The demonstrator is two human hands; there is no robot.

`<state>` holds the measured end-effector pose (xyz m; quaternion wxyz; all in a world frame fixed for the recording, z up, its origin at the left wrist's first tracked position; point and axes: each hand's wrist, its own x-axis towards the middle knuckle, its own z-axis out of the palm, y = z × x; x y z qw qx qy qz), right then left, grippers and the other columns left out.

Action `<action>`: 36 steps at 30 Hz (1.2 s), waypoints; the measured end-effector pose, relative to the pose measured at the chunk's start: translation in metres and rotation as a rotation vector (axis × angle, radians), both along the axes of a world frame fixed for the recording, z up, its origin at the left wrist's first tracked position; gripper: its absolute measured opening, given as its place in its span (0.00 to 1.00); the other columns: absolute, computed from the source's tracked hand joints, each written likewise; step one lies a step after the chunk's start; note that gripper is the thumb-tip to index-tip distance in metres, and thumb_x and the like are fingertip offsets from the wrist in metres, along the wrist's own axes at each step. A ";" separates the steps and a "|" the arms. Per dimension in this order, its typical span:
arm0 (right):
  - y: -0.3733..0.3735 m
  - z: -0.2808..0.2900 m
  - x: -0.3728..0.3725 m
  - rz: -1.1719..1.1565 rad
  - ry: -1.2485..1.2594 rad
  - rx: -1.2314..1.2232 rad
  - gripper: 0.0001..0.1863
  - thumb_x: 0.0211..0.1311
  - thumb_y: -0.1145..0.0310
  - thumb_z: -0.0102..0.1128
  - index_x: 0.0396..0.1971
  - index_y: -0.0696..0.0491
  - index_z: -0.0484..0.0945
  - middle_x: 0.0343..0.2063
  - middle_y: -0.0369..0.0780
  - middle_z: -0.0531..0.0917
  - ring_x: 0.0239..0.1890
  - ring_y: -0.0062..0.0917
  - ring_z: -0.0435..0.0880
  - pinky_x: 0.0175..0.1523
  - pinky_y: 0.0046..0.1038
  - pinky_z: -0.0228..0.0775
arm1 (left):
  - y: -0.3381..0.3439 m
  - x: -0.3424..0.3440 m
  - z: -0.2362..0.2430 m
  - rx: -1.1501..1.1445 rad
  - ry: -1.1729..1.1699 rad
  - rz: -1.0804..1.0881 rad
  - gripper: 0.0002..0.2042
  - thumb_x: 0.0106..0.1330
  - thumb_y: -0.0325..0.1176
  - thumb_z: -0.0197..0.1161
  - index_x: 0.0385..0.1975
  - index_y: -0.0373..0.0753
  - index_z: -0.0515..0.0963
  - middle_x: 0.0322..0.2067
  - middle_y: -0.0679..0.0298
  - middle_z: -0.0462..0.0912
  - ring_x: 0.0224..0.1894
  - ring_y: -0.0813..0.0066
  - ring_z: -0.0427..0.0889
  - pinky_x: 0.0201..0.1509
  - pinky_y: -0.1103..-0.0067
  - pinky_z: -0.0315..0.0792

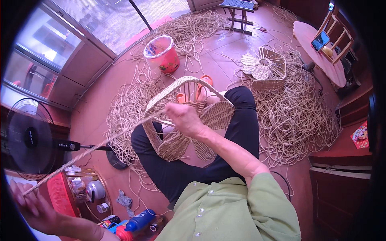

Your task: Weaving a flower-shaped wicker decoration using long strands of rattan.

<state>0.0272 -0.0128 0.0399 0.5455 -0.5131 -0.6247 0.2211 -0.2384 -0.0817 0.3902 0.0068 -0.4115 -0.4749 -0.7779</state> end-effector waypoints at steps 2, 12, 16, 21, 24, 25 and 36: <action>0.017 -0.016 0.010 -0.122 0.243 -0.071 0.15 0.75 0.59 0.49 0.32 0.52 0.77 0.19 0.37 0.80 0.23 0.29 0.81 0.29 0.31 0.73 | 0.004 -0.008 -0.019 -0.157 0.183 -0.642 0.22 0.74 0.29 0.43 0.65 0.27 0.62 0.29 0.65 0.69 0.27 0.77 0.65 0.37 0.80 0.65; 0.018 -0.018 0.040 0.045 0.893 -0.328 0.15 0.76 0.62 0.47 0.44 0.56 0.80 0.31 0.38 0.88 0.14 0.08 0.69 0.19 0.13 0.60 | 0.123 0.156 -0.330 -0.732 0.757 -0.844 0.33 0.65 0.21 0.56 0.71 0.49 0.59 0.38 0.55 0.86 0.27 0.75 0.86 0.21 0.82 0.75; 0.009 -0.016 0.029 -0.123 0.384 -0.160 0.17 0.75 0.61 0.49 0.54 0.55 0.77 0.30 0.44 0.87 0.22 0.29 0.84 0.29 0.34 0.75 | 0.116 0.181 -0.315 -0.889 0.567 -0.807 0.31 0.62 0.19 0.57 0.68 0.44 0.63 0.32 0.51 0.86 0.27 0.63 0.86 0.30 0.67 0.78; 0.010 -0.027 0.014 -0.176 -0.057 -0.147 0.20 0.72 0.60 0.50 0.59 0.52 0.71 0.25 0.52 0.83 0.30 0.49 0.84 0.36 0.47 0.75 | 0.116 0.172 -0.314 -0.984 0.533 -0.809 0.32 0.60 0.20 0.58 0.68 0.44 0.63 0.27 0.53 0.85 0.28 0.60 0.86 0.33 0.66 0.78; 0.012 -0.025 0.009 -0.172 -0.070 -0.154 0.16 0.71 0.61 0.49 0.53 0.53 0.73 0.24 0.52 0.83 0.29 0.49 0.85 0.34 0.49 0.75 | 0.112 0.162 -0.319 -0.668 0.674 -0.653 0.34 0.59 0.21 0.59 0.69 0.45 0.61 0.29 0.56 0.85 0.28 0.63 0.86 0.33 0.68 0.78; 0.013 -0.023 0.009 -0.171 -0.070 -0.155 0.16 0.71 0.61 0.49 0.53 0.53 0.73 0.24 0.52 0.83 0.29 0.49 0.85 0.34 0.49 0.75 | 0.112 0.160 -0.320 -0.669 0.674 -0.652 0.34 0.59 0.21 0.59 0.69 0.45 0.61 0.29 0.56 0.85 0.28 0.63 0.86 0.33 0.68 0.78; 0.058 -0.007 0.033 0.170 0.013 -0.488 0.16 0.64 0.66 0.48 0.34 0.64 0.80 0.25 0.54 0.84 0.34 0.44 0.86 0.45 0.44 0.75 | 0.123 0.157 -0.324 -0.671 1.077 -0.490 0.37 0.59 0.20 0.53 0.72 0.50 0.57 0.33 0.54 0.87 0.33 0.53 0.86 0.37 0.62 0.77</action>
